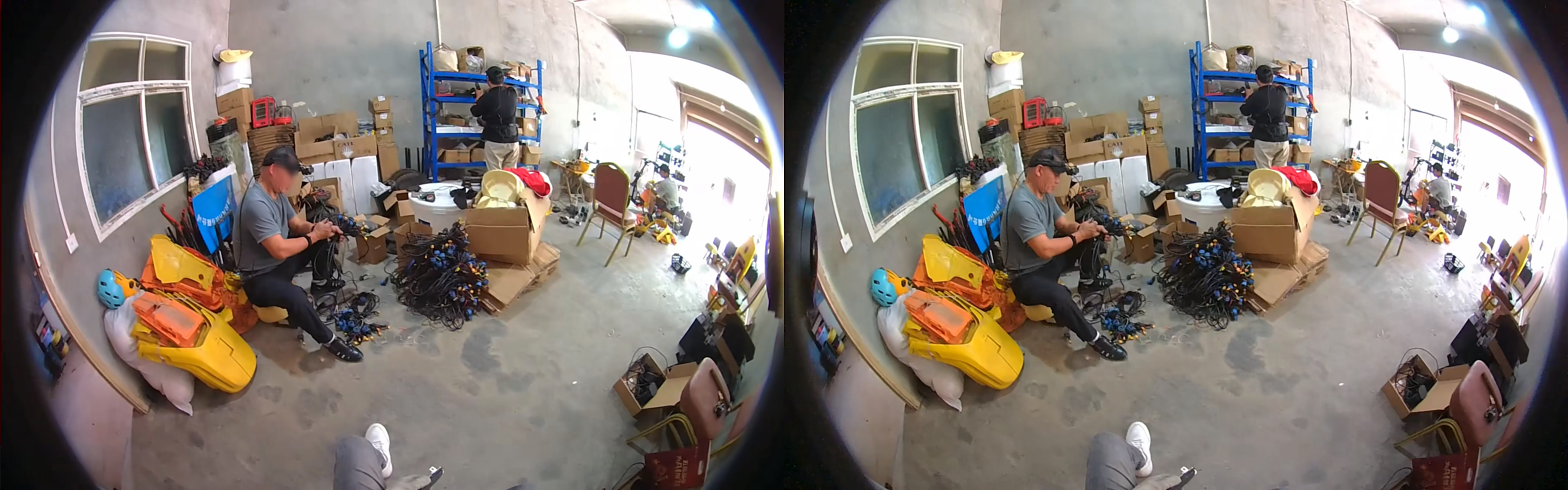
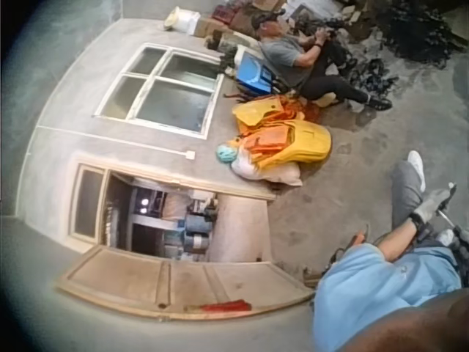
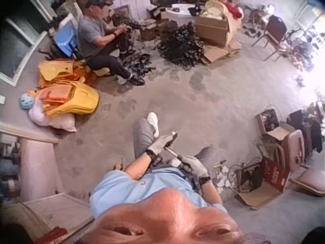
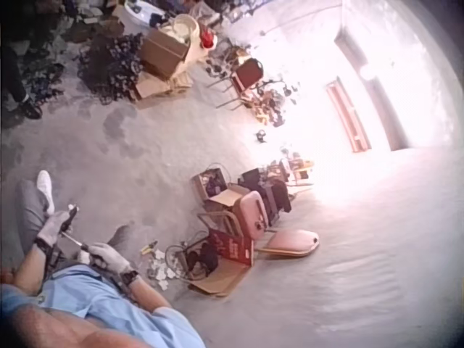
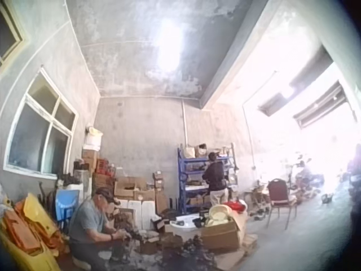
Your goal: The person holds a black plastic housing and a metal bracket by hand while using a screwdriver to tighten a screw. They align the bracket on the housing and turn the tool repeatedly until the screw is fastened.
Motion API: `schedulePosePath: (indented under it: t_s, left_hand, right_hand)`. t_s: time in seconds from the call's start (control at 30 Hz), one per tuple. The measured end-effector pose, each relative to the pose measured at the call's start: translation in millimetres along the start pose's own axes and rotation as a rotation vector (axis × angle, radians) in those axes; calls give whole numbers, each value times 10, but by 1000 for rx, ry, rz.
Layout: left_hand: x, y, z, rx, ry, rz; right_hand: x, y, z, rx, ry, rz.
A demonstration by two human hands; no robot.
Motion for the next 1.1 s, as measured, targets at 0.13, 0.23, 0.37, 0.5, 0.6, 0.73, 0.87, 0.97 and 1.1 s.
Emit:
schedulePosePath:
  t_s: [0.13, 0.23, 0.37, 0.5, 0.6, 0.73, 0.87, 0.97, 1.1]
  left_hand:
    - [-59, -54, 16, 0, 20, -24]
    - [-113, -37, 42, 14, 40, 18]
    - [-133, -63, -20, 7, 8, 51]
    - [-35, -3, -51, 5, -25, 42]
    - [18, -16, -53, 27, 6, 30]
    - [55, 32, -71, -41, -48, 11]
    - [14, 35, -55, -55, -11, 6]
    - [12, 26, -51, -38, 18, 17]
    - [175, 51, -107, -77, -16, -9]
  right_hand:
    - [-22, 27, -21, -33, 14, 38]
    - [-27, 77, -20, -20, 26, 31]
    - [12, 38, 59, -3, 21, -8]
    - [3, 50, 36, -28, -5, 6]
    - [24, 9, 67, -21, -20, -10]
    - [82, 7, 115, -70, -103, -31]
    - [93, 48, 55, -103, -162, -105]
    - [-42, 234, 21, -144, -120, -259]
    - [122, 146, 16, -249, -260, -279]
Point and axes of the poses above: each hand's wrist, its own y-axis towards the middle knuckle, its own z-axis out of the palm, x = y × z, the point moved 2 cm from there along y, towards the middle knuckle, and after that the axes turned 12 degrees about z, right-handed, at the moved point
